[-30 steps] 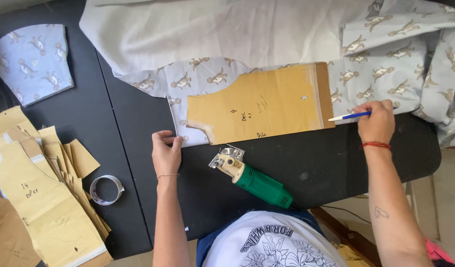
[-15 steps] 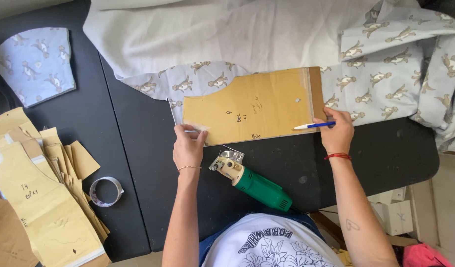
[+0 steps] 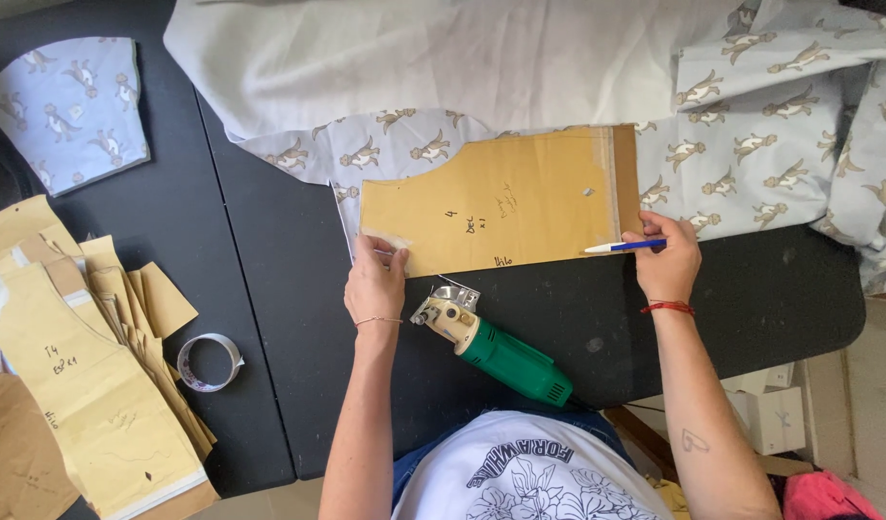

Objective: The person places a cardboard pattern on a piece of patterned fabric and traces its outline with a blue pen. They then use a green electric rotary cutter to cut the fabric along the traced lines. The person repeats this process for a second piece of fabric.

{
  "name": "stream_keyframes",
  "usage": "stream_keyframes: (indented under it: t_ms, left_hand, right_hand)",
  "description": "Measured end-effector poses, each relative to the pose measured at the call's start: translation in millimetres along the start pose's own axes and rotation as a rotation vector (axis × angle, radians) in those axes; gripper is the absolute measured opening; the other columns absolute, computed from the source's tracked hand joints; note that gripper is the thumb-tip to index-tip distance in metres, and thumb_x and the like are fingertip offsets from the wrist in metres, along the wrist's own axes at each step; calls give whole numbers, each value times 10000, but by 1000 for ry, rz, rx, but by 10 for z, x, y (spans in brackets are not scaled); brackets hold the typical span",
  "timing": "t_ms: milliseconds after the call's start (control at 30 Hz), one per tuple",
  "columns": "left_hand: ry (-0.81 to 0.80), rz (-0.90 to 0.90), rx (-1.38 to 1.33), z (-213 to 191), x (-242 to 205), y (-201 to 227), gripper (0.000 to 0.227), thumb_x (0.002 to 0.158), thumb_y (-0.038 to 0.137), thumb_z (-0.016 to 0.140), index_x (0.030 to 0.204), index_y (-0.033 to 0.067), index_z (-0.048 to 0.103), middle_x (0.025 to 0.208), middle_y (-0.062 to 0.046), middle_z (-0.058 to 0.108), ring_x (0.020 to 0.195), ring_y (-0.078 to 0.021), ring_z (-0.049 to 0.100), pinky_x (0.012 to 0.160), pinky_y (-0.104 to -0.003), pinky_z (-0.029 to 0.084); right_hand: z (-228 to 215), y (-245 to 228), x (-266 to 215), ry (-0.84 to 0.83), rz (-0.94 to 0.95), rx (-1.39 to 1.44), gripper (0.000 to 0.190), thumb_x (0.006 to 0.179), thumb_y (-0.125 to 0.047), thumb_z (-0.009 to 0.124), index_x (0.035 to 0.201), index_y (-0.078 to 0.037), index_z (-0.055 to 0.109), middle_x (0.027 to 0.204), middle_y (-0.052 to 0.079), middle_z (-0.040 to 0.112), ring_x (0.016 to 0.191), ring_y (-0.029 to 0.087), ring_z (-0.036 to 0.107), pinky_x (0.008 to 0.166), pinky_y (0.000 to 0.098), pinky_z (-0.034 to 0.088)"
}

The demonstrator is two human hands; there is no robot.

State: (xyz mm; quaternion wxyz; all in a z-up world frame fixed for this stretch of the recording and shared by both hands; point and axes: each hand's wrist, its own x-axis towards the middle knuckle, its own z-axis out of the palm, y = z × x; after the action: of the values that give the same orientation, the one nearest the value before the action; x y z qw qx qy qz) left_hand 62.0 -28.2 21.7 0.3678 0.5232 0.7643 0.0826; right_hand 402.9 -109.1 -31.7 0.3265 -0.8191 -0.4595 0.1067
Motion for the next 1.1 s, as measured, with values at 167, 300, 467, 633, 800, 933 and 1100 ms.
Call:
stream_keyframes:
  t_ms: [167,300,467,633,800,933,1100]
  left_hand:
    - [201,121,261,238,73,73,295,715,209,667,908,182,446,894,-29,566,804,-281,600,677,-392,505]
    - [305,557,288,610,-75,375,359,673,53,582,1001,178,511,1001,-66,472,811,-276,574,715,-419,468]
    - [-126,408,451,817,-332,744,690,733,322,645,1312,174,301,1418,-165,90,1312,-315,88,1004,-552,149]
    - [54,454,651,951,-325,626,774,746,462,520,1361,238,105,1428,-125,-28,1323,-273,29,999,-520,196]
    - [100,447,635,984,-317,587,815,717,492,553,1361,265,108,1434,-113,-29,1332,-250,32,1013,-507,196]
    - [77,417,657,1005,-310,593,807,711,495,537,1359,285,105,1437,-97,-46,1333,-250,-17,1023,-523,145]
    - [-169,358,634,832,-348,728,712,816,365,449,1366,239,14,1425,-130,-127,1316,-307,-104,966,-623,103]
  right_hand:
    - [-23,-89,12,-9,-6,-31,331,677,-78,782,981,-70,651,781,71,484,700,265,576,719,322,456]
    - [-6,-31,-23,-12,-42,-61,334,692,-103,782,997,-75,648,800,68,486,720,254,576,718,313,461]
    - [-34,2,-13,-55,-49,-73,336,710,-100,773,1018,-90,640,816,59,480,735,243,571,736,316,457]
    - [-51,-38,-16,-78,-178,-61,319,759,52,706,1061,3,616,889,121,499,792,209,526,826,318,445]
    - [-56,-3,4,-87,-181,-105,331,758,29,712,1073,-22,621,886,112,515,809,223,532,835,336,431]
    - [-161,-481,53,165,-505,-117,274,797,215,554,1063,152,536,1005,276,437,954,412,469,845,463,380]
    - [247,-1464,36,-307,-90,372,402,980,-379,265,991,-37,475,929,113,479,585,119,491,468,175,331]
